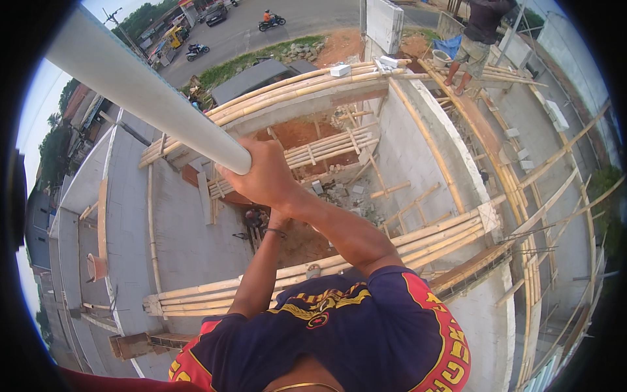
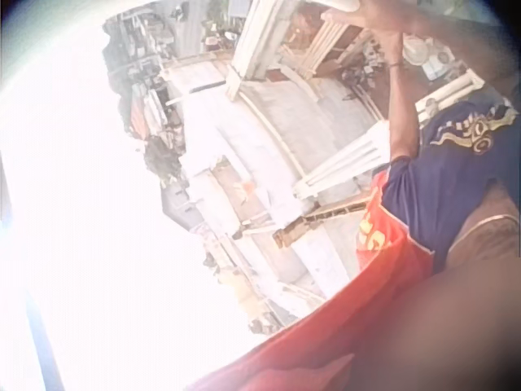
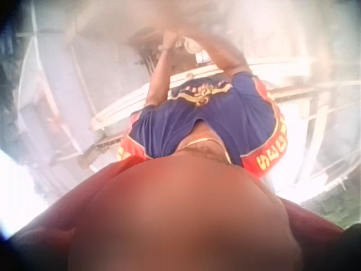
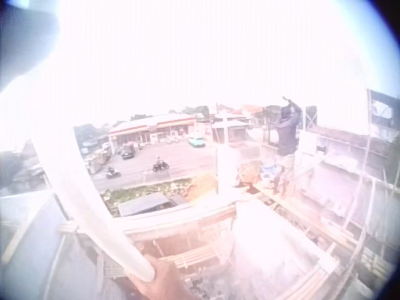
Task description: The person handles a long white PVC pipe on a bamboo scaffold, positioning and adjusting it. They then use a trowel to scoop cement from a bucket and apply it to a wall joint.
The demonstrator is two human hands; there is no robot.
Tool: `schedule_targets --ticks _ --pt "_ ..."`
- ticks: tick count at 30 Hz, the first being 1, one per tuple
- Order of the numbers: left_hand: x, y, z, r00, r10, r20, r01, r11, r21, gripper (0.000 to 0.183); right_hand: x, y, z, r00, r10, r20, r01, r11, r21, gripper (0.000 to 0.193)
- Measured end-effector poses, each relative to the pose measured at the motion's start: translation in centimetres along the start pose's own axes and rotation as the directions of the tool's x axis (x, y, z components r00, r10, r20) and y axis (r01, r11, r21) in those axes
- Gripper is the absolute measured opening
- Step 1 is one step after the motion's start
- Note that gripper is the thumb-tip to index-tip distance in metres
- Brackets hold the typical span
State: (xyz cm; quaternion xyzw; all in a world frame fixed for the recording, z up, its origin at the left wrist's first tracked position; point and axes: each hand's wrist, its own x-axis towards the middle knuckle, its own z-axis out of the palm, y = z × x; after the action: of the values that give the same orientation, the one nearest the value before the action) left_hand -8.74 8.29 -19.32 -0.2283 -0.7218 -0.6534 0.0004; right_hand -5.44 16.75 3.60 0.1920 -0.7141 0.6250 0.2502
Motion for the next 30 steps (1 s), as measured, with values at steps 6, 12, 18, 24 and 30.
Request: schedule_targets --ticks 6,12,18,24,30 --pt "2.1 6.8 1.2 0.966 0.081 -0.245 -0.098 0.993 -0.060 0.027 4.1 -6.5 -1.5 0.996 -0.084 0.004 0.084 0.996 -0.022 0.026" --pt "2.3 14.7 0.1 0.971 -0.072 -0.230 0.055 0.995 -0.080 0.018 5.9 -8.8 -3.7 0.962 -0.231 0.148 0.228 0.973 0.036 0.066" --pt "2.0 20.1 0.0 0.976 -0.069 -0.208 0.039 0.989 -0.146 0.015 -4.2 6.0 -5.0 0.998 -0.006 0.056 -0.022 0.872 0.489 0.110" --pt "2.6 21.7 2.5 0.970 -0.134 -0.203 0.115 0.988 -0.099 0.019 -16.2 13.5 -2.6 0.948 0.292 0.123 -0.299 0.954 0.035 0.077" --pt "2.9 23.1 4.6 0.935 -0.162 -0.316 0.160 0.987 -0.032 0.020 -14.8 11.8 -1.9 0.957 0.241 -0.161 -0.232 0.970 0.072 0.032"
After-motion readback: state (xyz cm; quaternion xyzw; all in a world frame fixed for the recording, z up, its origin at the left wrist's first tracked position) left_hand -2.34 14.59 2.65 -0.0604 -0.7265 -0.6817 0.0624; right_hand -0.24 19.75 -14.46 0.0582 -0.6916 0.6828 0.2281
